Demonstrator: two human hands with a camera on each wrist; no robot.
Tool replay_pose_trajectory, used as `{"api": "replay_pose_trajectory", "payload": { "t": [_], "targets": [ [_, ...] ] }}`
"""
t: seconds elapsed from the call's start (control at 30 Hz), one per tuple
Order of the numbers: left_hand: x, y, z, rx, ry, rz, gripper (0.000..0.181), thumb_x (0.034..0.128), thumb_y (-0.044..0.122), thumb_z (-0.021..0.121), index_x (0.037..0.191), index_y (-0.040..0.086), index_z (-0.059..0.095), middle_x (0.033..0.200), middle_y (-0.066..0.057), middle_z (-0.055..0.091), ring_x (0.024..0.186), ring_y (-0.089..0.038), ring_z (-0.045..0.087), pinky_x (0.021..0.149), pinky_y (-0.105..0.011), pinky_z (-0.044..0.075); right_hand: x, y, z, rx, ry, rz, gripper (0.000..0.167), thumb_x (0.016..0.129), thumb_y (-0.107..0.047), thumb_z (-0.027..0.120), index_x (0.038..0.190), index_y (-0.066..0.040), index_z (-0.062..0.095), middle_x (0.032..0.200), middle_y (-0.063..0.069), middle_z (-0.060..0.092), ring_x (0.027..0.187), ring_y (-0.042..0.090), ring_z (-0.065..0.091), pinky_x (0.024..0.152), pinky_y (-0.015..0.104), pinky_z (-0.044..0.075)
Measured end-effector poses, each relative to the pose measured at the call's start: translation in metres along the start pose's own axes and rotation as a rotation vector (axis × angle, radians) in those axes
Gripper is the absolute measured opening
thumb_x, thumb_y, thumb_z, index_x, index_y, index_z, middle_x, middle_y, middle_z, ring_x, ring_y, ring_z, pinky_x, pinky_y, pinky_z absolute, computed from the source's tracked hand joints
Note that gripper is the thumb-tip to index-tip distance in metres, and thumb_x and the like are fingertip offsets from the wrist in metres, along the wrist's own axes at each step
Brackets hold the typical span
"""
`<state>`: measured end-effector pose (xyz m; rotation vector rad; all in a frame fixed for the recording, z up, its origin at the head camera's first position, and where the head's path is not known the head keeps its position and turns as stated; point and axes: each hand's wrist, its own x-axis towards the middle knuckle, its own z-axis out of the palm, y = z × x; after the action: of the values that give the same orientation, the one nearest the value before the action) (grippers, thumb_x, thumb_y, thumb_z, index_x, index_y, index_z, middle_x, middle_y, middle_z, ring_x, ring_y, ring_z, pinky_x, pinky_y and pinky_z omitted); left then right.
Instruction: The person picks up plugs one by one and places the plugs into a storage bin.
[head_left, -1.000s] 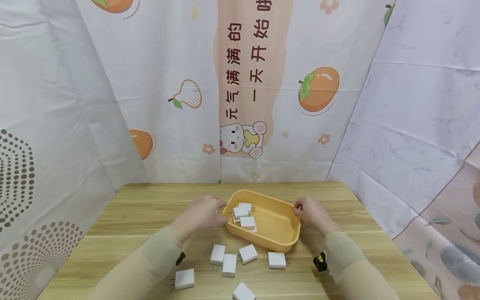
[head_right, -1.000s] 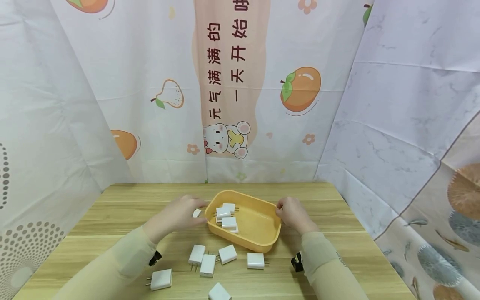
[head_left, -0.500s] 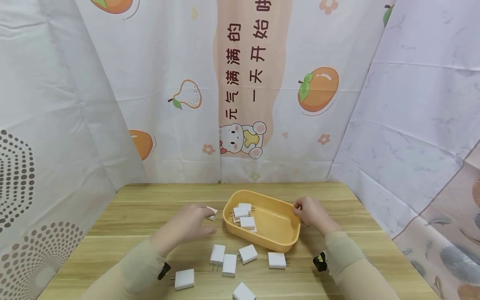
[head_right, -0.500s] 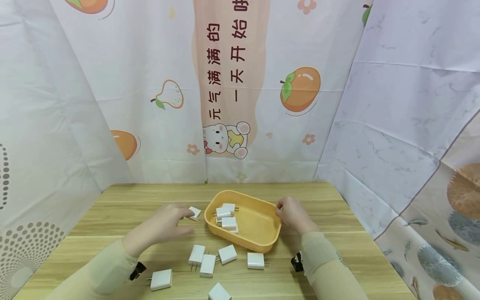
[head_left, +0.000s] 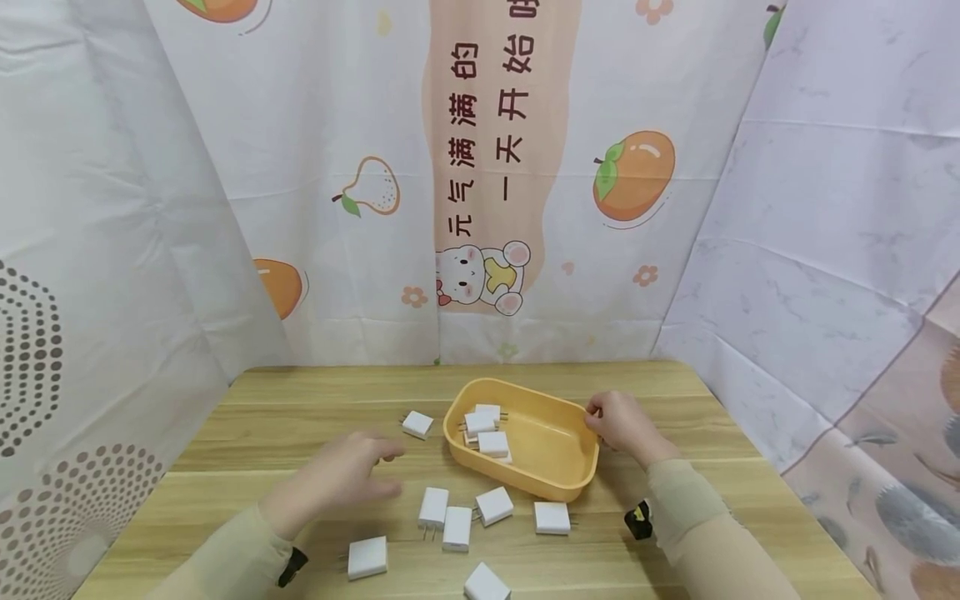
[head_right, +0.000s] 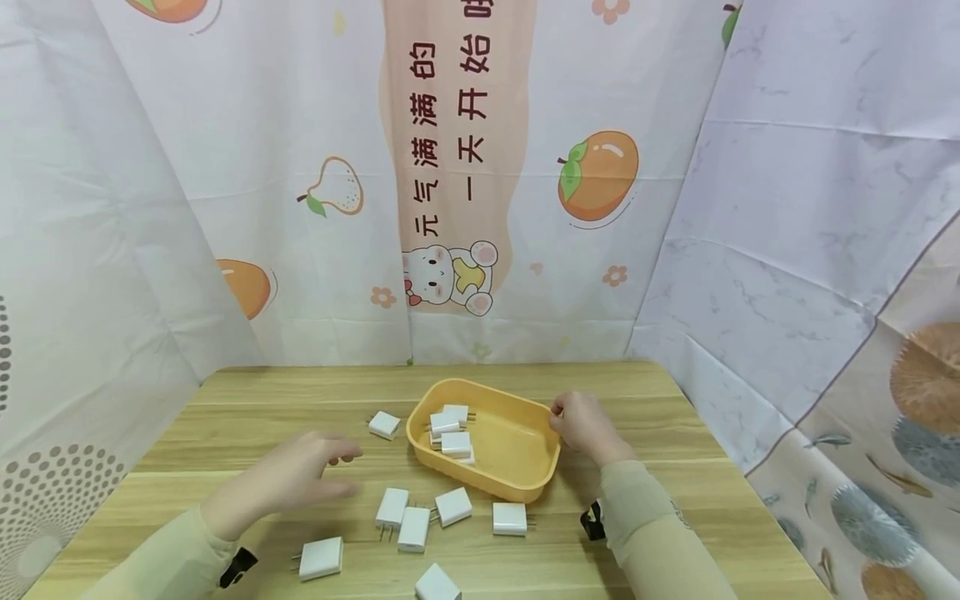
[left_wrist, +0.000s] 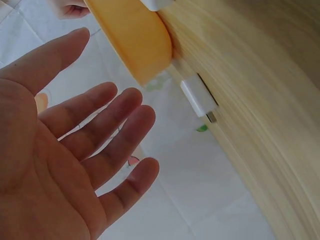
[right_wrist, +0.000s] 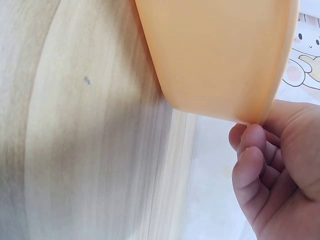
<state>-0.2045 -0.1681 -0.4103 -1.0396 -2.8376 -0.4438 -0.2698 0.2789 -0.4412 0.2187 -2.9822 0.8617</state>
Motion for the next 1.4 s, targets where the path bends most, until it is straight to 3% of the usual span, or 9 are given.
{"api": "replay_pose_trajectory", "payload": {
  "t": [0.27, 0.53, 0.77, 1.0, 1.23, 1.4],
  "targets": [
    [-0.015, -0.009, -0.001, -0.053, -0.003, 0.009, 0.034, 0.0812, 0.025, 0.08, 0.111, 0.01, 0.075, 0.104, -0.003, 0.072, 0.09, -0.02, 0.067, 0.076, -0.038, 0.056, 0.0, 0.0, 0.0, -0.005, 0.003, -0.004, 0.013, 0.097, -0.009, 0.066, 0.085, -0.006, 0.069, 0.059, 0.002, 0.057, 0.048, 0.014, 0.056, 0.045, 0.028, 0.048],
    [-0.02, -0.01, 0.002, -0.058, -0.057, -0.014, 0.037, 0.0813, 0.03, 0.08, 0.112, 0.01, 0.075, 0.104, 0.0, 0.072, 0.092, -0.017, 0.067, 0.076, -0.038, 0.056, 0.0, 0.001, 0.001, -0.011, 0.009, -0.012, 0.012, 0.097, -0.008, 0.066, 0.086, -0.005, 0.069, 0.06, 0.002, 0.057, 0.048, 0.014, 0.056, 0.045, 0.029, 0.048],
    [-0.026, -0.006, 0.011, -0.068, -0.107, 0.052, 0.029, 0.0754, 0.025, 0.081, 0.1, 0.011, 0.075, 0.093, 0.006, 0.069, 0.081, -0.01, 0.062, 0.069, -0.033, 0.053, -0.001, -0.002, 0.001, -0.009, 0.018, -0.023, 0.012, 0.096, -0.006, 0.066, 0.084, -0.005, 0.069, 0.059, 0.002, 0.057, 0.047, 0.014, 0.056, 0.045, 0.029, 0.049],
    [-0.033, 0.001, 0.015, -0.101, -0.23, -0.007, 0.027, 0.0682, 0.033, 0.088, 0.084, 0.022, 0.069, 0.082, 0.014, 0.059, 0.069, -0.004, 0.048, 0.059, -0.027, 0.043, -0.001, -0.001, 0.0, -0.007, 0.014, -0.032, 0.012, 0.096, -0.006, 0.066, 0.084, -0.005, 0.069, 0.059, 0.002, 0.057, 0.047, 0.014, 0.056, 0.044, 0.029, 0.049],
    [-0.037, 0.002, 0.019, -0.116, -0.28, -0.007, 0.025, 0.0653, 0.028, 0.09, 0.082, 0.022, 0.071, 0.075, 0.017, 0.057, 0.067, -0.001, 0.049, 0.059, -0.026, 0.045, -0.001, -0.001, -0.001, 0.001, 0.002, -0.02, 0.012, 0.096, -0.006, 0.066, 0.084, -0.004, 0.069, 0.06, 0.002, 0.058, 0.048, 0.014, 0.056, 0.045, 0.029, 0.049],
    [-0.038, 0.007, 0.022, -0.129, -0.308, -0.042, 0.025, 0.0629, 0.023, 0.089, 0.073, 0.025, 0.066, 0.068, 0.017, 0.052, 0.062, -0.003, 0.046, 0.055, -0.025, 0.042, -0.002, -0.001, 0.0, -0.006, 0.006, -0.022, 0.011, 0.096, -0.007, 0.066, 0.085, -0.004, 0.069, 0.06, 0.002, 0.058, 0.048, 0.014, 0.056, 0.045, 0.029, 0.049]
  ]
}}
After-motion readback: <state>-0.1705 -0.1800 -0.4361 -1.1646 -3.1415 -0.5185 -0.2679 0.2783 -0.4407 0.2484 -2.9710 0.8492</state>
